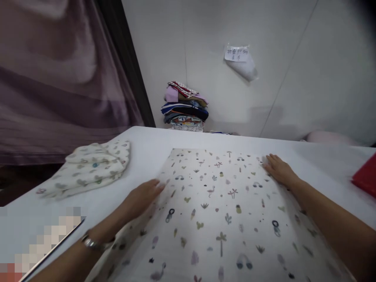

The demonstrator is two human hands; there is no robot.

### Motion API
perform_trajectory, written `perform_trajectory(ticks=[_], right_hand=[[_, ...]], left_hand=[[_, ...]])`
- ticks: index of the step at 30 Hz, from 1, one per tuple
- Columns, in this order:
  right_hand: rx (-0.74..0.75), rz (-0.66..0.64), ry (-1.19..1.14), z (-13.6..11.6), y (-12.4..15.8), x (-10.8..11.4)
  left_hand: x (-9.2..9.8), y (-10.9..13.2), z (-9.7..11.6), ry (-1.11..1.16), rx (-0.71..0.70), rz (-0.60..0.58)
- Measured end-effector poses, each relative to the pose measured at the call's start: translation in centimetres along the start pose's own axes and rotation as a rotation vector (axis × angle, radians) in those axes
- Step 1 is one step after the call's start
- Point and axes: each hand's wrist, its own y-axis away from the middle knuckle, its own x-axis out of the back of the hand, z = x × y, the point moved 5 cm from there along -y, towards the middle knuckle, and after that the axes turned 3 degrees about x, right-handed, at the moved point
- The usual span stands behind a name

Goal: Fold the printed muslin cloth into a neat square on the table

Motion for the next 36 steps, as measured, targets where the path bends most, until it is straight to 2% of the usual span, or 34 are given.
perform_trajectory(ticks=[1,4,8,10,14,19,23,25,27,29,32,34,36], right_hand=[[-0.046,-0.040,0.001,0.4,-0.2,-0.7],[-0.117,-0.082,0.006,1.5,-0.6,-2.1],[-0.115,-0.085,0.019,2.0,-0.7,-2.5],[-0.120,-0.102,0.021,1.9,-0.5,-2.4],[-0.137,-0.152,0.010,1.6,-0.3,-2.0],[-0.175,-0.182,-0.013,1.1,-0.6,-1.5],[-0.181,-0.167,-0.031,0.6,0.1,-0.3],[-0.127,-0.126,-0.022,0.6,1.8,0.3],[-0.017,-0.096,0.003,0.6,4.7,0.5],[0.075,-0.078,0.030,1.0,8.4,0.2],[0.064,-0.082,0.050,2.2,12.9,-0.7],[0.007,-0.108,0.037,2.7,14.4,-1.2],[-0.056,-0.117,0.007,2.8,14.4,-1.3]], left_hand=[[0.7,-1.2,0.7,-0.016,-0.004,-0.023],[1.8,-5.7,3.5,-0.106,-0.050,0.028],[0.1,-12.1,6.5,-0.148,-0.129,0.104],[-1.2,-14.4,7.2,-0.150,-0.162,0.097],[-3.0,-16.9,6.5,-0.093,-0.070,0.036],[-3.1,-17.5,6.2,-0.076,-0.066,0.014],[-1.8,-16.9,6.7,-0.054,-0.034,-0.003],[-0.8,-15.2,6.7,-0.037,-0.072,0.026],[-0.4,-12.3,6.2,-0.041,-0.166,0.042],[-0.9,-8.7,5.0,-0.076,-0.241,0.025],[-2.6,-4.0,2.6,-0.107,-0.266,-0.012],[-3.3,-2.5,1.7,-0.094,-0.265,-0.008],[-3.5,-2.2,1.7,-0.079,-0.257,-0.009]])
